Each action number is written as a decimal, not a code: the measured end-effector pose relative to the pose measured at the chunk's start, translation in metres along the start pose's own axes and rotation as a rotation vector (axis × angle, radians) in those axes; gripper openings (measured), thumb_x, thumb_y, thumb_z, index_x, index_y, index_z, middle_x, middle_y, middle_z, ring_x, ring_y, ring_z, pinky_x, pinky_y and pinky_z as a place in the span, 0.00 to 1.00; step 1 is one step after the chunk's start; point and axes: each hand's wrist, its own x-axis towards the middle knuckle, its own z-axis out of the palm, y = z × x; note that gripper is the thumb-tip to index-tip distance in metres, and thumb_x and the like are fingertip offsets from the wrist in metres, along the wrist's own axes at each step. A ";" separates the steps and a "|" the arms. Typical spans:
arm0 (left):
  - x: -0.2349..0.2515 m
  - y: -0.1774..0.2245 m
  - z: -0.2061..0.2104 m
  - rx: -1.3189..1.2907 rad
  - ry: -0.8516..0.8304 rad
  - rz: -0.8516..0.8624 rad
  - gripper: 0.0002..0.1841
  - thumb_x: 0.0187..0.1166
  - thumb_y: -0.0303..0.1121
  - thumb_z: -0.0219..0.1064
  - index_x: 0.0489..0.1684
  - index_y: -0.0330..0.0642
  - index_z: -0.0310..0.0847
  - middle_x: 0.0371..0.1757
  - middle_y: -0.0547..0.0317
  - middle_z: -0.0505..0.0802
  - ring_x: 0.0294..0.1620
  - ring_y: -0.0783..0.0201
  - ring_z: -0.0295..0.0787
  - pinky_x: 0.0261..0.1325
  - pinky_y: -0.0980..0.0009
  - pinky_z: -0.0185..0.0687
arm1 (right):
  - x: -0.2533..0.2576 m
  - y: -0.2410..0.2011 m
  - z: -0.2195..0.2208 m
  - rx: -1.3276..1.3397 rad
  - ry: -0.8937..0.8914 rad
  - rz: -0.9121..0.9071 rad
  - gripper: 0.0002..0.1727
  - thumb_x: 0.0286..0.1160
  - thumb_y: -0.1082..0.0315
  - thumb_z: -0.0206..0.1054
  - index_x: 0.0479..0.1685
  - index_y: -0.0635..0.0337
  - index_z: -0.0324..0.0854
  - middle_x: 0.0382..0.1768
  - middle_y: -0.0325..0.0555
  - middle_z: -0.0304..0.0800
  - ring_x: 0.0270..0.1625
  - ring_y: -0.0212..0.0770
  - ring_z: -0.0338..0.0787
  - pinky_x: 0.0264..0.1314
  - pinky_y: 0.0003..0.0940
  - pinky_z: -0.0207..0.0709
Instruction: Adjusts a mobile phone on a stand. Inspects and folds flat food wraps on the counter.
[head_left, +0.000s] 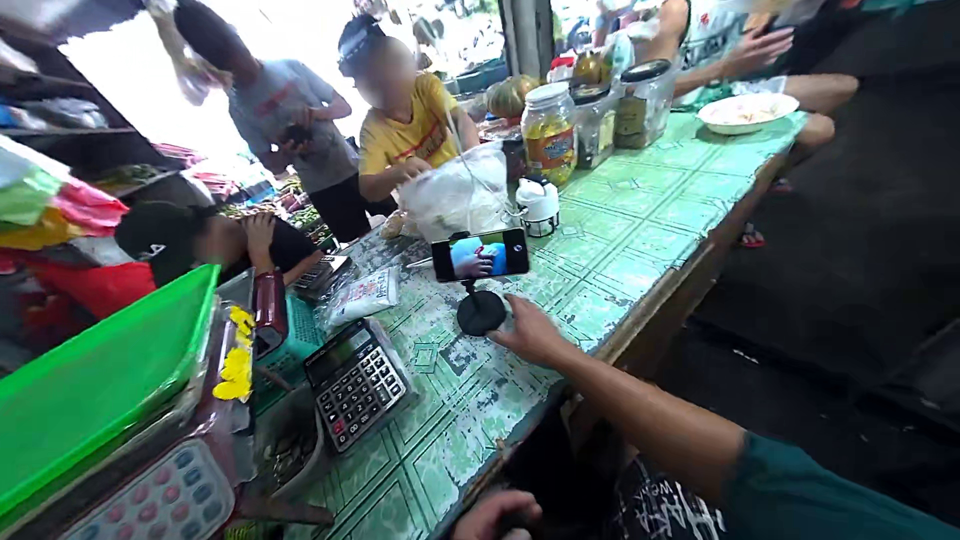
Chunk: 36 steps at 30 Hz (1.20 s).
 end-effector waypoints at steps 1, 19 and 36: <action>0.010 0.007 -0.010 0.017 0.038 0.053 0.17 0.86 0.36 0.64 0.62 0.31 0.86 0.58 0.46 0.95 0.61 0.54 0.92 0.71 0.54 0.86 | 0.016 -0.006 0.003 0.084 0.019 0.030 0.54 0.66 0.39 0.76 0.90 0.62 0.59 0.79 0.63 0.76 0.81 0.60 0.77 0.84 0.61 0.70; 0.356 0.220 -0.118 0.927 0.501 0.217 0.24 0.85 0.41 0.68 0.75 0.38 0.78 0.69 0.37 0.88 0.66 0.41 0.88 0.69 0.39 0.81 | 0.049 0.073 -0.082 -0.110 -0.032 0.037 0.17 0.86 0.60 0.60 0.64 0.59 0.84 0.60 0.57 0.90 0.65 0.56 0.89 0.72 0.60 0.78; 0.455 0.114 -0.061 1.361 0.239 -0.072 0.26 0.82 0.36 0.63 0.82 0.47 0.75 0.60 0.40 0.93 0.63 0.39 0.90 0.65 0.37 0.82 | 0.070 0.149 -0.163 -0.142 0.161 0.131 0.17 0.86 0.59 0.62 0.64 0.57 0.84 0.58 0.56 0.91 0.64 0.55 0.89 0.70 0.61 0.78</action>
